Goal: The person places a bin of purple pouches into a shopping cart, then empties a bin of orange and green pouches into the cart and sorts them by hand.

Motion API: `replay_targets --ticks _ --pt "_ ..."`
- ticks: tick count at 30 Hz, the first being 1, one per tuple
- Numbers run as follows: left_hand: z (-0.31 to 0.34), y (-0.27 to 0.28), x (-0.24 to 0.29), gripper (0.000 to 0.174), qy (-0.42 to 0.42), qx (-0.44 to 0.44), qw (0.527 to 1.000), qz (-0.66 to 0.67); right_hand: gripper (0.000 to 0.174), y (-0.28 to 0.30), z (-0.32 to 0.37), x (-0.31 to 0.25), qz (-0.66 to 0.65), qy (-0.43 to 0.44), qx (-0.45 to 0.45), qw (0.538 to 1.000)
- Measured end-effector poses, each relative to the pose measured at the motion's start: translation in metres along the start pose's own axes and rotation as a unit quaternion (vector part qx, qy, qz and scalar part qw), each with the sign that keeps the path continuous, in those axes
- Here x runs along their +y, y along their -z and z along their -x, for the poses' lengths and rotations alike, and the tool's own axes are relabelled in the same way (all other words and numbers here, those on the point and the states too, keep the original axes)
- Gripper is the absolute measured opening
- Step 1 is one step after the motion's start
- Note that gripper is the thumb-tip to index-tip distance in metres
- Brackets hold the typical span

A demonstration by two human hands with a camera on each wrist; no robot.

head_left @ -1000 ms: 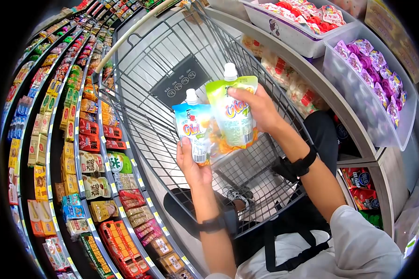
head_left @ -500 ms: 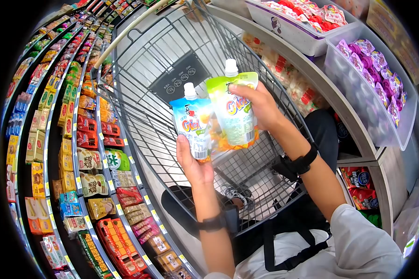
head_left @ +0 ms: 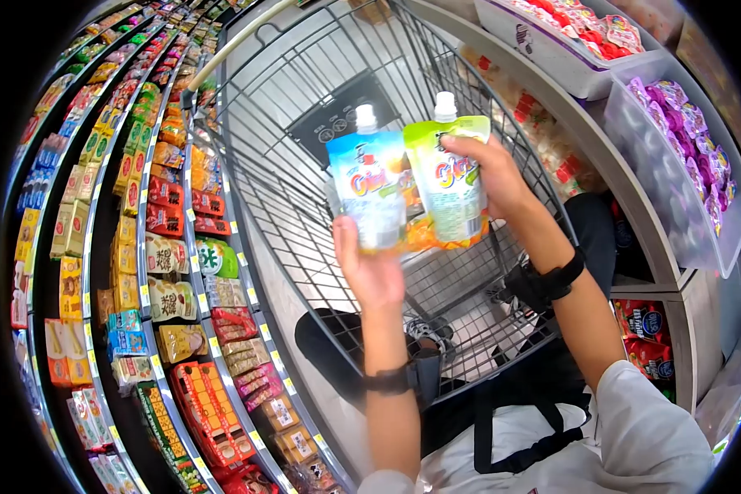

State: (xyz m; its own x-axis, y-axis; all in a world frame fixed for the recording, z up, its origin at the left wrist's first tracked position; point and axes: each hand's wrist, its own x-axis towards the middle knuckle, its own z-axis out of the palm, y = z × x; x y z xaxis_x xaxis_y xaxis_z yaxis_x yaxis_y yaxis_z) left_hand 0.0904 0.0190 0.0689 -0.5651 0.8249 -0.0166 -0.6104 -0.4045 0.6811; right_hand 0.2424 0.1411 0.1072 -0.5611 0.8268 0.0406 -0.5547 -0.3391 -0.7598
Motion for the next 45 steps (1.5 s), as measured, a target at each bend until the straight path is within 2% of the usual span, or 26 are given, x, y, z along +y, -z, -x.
replay_targets --ticks 9,14,18,23,27,30,32,34,35,41,45 --pt "0.007 -0.011 0.004 0.036 0.006 -0.03 0.999 0.029 0.027 0.0 0.0 0.001 -0.062 -0.01 -0.009 0.998" --pt "0.007 -0.01 0.005 0.041 0.037 -0.101 0.992 0.064 0.03 0.004 -0.003 0.002 -0.073 -0.006 0.015 0.997" --pt "0.007 -0.016 0.003 0.043 0.043 -0.1 0.992 0.058 0.03 0.006 -0.004 0.001 -0.086 -0.01 0.0 0.996" --pt "0.008 -0.018 0.0 0.043 0.037 -0.097 0.995 0.014 0.03 0.009 -0.008 0.006 -0.075 -0.004 0.03 0.997" --pt "0.008 -0.014 0.002 0.046 0.053 -0.113 0.992 0.015 0.034 0.017 -0.009 0.006 -0.077 -0.04 -0.011 0.996" --pt "0.008 -0.015 0.002 0.046 0.044 -0.109 0.993 -0.022 0.035 0.018 -0.012 0.008 -0.09 -0.049 0.02 0.995" --pt "0.008 -0.015 0.001 0.046 0.043 -0.105 0.993 -0.029 0.037 0.017 -0.008 0.003 -0.096 -0.064 -0.007 0.993" --pt "0.008 -0.016 0.002 0.045 0.041 -0.106 0.993 -0.029 0.039 0.013 -0.008 0.002 -0.079 -0.055 0.028 0.995" --pt "0.008 -0.015 0.001 0.037 0.045 -0.095 0.994 -0.028 0.037 0.018 -0.011 0.005 -0.083 -0.057 0.023 0.995" --pt "0.009 -0.015 0.002 0.039 0.031 -0.137 0.99 -0.017 0.035 0.019 -0.009 0.005 -0.068 -0.048 0.014 0.996" --pt "0.011 -0.019 0.004 0.035 0.022 -0.126 0.992 -0.021 0.035 0.019 -0.01 0.007 -0.06 -0.045 0.023 0.997"
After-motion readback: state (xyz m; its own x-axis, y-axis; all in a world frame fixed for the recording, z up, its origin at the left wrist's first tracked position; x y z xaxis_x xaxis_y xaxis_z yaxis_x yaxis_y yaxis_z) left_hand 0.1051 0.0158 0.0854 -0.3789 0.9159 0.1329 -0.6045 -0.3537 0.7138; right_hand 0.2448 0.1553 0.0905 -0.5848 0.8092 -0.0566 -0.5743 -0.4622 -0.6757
